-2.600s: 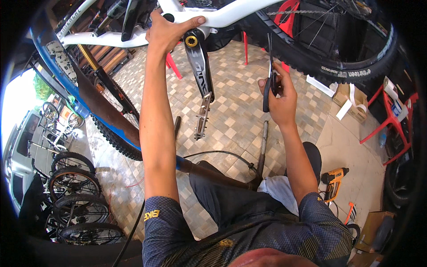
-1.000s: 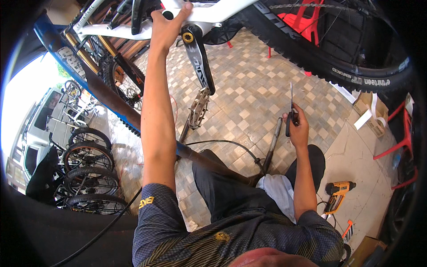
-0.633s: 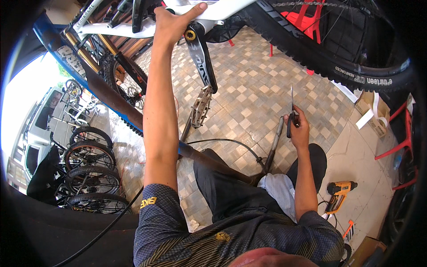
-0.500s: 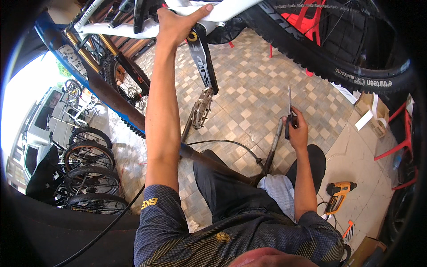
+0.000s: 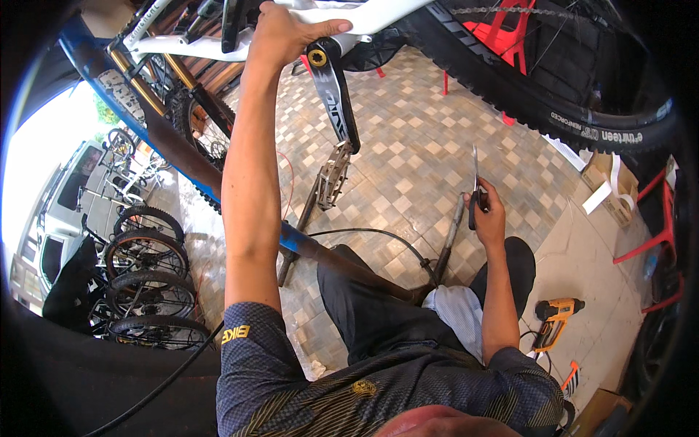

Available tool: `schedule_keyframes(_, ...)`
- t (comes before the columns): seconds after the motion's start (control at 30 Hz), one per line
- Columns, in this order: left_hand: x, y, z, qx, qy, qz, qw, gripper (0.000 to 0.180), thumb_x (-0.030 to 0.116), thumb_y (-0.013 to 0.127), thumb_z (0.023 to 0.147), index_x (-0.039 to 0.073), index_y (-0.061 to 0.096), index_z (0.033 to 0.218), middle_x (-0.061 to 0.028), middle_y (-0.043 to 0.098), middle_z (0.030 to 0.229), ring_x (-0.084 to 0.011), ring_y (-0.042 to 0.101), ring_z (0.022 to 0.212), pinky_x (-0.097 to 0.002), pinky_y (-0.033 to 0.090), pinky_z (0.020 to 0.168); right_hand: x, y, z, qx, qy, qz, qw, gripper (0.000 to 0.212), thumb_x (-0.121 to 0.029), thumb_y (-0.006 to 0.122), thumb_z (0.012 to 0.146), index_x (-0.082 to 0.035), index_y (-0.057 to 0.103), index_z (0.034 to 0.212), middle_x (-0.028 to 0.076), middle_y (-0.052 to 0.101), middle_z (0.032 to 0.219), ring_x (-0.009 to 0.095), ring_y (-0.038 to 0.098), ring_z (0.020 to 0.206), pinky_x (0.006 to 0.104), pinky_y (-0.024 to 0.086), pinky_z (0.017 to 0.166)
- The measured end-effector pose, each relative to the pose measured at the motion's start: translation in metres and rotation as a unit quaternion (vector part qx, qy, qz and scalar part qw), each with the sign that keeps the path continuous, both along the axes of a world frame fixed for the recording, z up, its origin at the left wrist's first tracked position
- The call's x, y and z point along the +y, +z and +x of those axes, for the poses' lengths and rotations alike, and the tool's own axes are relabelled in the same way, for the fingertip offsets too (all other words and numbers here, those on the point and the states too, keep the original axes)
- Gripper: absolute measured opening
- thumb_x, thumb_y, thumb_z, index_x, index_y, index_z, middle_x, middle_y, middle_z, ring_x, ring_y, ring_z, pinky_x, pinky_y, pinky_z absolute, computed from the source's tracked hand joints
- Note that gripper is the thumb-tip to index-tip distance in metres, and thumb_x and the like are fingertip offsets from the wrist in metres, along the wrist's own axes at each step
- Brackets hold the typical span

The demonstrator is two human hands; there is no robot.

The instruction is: The person applies white tape to the bicycle crankset area, smoothing it with fingers and using scissors to trim the edges. The person repeatedly cuts and applies small pieces of tape around the crank arm and bottom bracket.

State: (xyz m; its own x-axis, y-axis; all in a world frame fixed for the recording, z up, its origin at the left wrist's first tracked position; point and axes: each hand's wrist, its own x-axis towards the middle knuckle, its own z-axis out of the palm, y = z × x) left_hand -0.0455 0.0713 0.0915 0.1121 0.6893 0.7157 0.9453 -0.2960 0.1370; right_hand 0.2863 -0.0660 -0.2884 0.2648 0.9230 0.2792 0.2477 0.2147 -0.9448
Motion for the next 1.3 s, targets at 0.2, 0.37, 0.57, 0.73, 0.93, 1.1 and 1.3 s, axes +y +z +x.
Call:
schedule_keyframes(0.2, -0.026, 0.022, 0.036, 0.114, 0.118, -0.110, 0.980, 0.139, 0.078, 0.089, 0.050, -0.025, 0.045, 0.131, -0.0421, 0.064, 0.116, -0.0459, 0.068, 0.115, -0.0462, 0.055, 0.097, 0.000, 0.009, -0.008, 0.011, 0.011, 0.009, 1.000, 0.051, -0.023, 0.082, 0.090, -0.009, 0.065, 0.135, 0.000, 0.059, 0.076, 0.008, 0.052, 0.067, 0.0264, 0.043, 0.060)
schedule_keyframes(0.37, -0.037, 0.040, 0.057, 0.129, 0.177, -0.154, 0.964, 0.125, 0.066, 0.093, 0.051, -0.015, 0.050, 0.138, -0.0295, 0.062, 0.136, -0.0393, 0.061, 0.129, -0.0501, 0.047, 0.108, 0.002, 0.006, -0.012, 0.008, 0.014, 0.018, 1.000, 0.051, -0.027, 0.082, 0.090, -0.010, 0.065, 0.135, -0.002, 0.056, 0.075, 0.008, 0.050, 0.066, 0.0268, 0.042, 0.059)
schedule_keyframes(0.57, -0.072, 0.032, 0.031, 0.070, 0.026, -0.029, 0.997, 0.104, 0.061, 0.091, 0.064, -0.009, 0.057, 0.133, -0.0298, 0.066, 0.126, -0.0384, 0.066, 0.120, -0.0489, 0.053, 0.101, -0.016, 0.041, -0.020, -0.004, 0.062, 0.041, 0.997, 0.061, -0.017, 0.084, 0.086, -0.009, 0.058, 0.141, 0.001, 0.061, 0.081, 0.010, 0.055, 0.072, 0.0272, 0.047, 0.068)
schedule_keyframes(0.73, -0.172, -0.103, 0.026, -0.286, -0.136, 0.068, 0.946, 0.102, 0.042, 0.097, 0.063, -0.008, 0.054, 0.140, -0.0263, 0.062, 0.136, -0.0337, 0.060, 0.128, -0.0422, 0.042, 0.113, -0.057, 0.115, -0.031, -0.001, 0.199, 0.095, 0.975, 0.063, -0.008, 0.077, 0.089, -0.005, 0.045, 0.143, 0.011, 0.069, 0.102, 0.019, 0.067, 0.093, 0.0330, 0.053, 0.083)
schedule_keyframes(0.93, -0.234, -0.179, 0.077, -0.547, -0.387, -0.188, 0.718, 0.083, 0.022, 0.088, 0.083, 0.000, 0.043, 0.150, -0.0193, 0.065, 0.133, -0.0233, 0.064, 0.118, -0.0367, 0.050, 0.103, -0.084, 0.181, -0.097, -0.084, 0.349, 0.156, 0.920, 0.053, -0.007, 0.070, 0.094, -0.006, 0.047, 0.142, 0.021, 0.065, 0.123, 0.035, 0.069, 0.111, 0.0427, 0.056, 0.090)
schedule_keyframes(1.1, -0.228, -0.183, 0.040, -0.558, -0.341, -0.008, 0.757, 0.043, 0.032, 0.037, 0.114, -0.002, 0.054, 0.096, -0.0207, 0.074, 0.087, -0.0297, 0.073, 0.095, -0.0391, 0.052, 0.092, -0.073, 0.251, -0.104, -0.383, 0.285, 0.311, 0.822, 0.022, -0.019, 0.079, 0.087, -0.007, 0.073, 0.105, 0.013, 0.072, 0.093, 0.032, 0.070, 0.086, 0.0399, 0.057, 0.076)
schedule_keyframes(1.3, -0.255, -0.152, -0.040, -0.439, -0.196, 0.211, 0.851, 0.050, 0.039, 0.031, 0.113, 0.008, 0.042, 0.077, -0.0168, 0.065, 0.075, -0.0301, 0.059, 0.096, -0.0489, 0.043, 0.101, 0.043, 0.381, -0.119, -0.499, -0.087, 0.479, 0.717, 0.033, -0.035, 0.070, 0.094, -0.003, 0.076, 0.100, 0.018, 0.072, 0.089, 0.034, 0.068, 0.079, 0.0409, 0.054, 0.072)
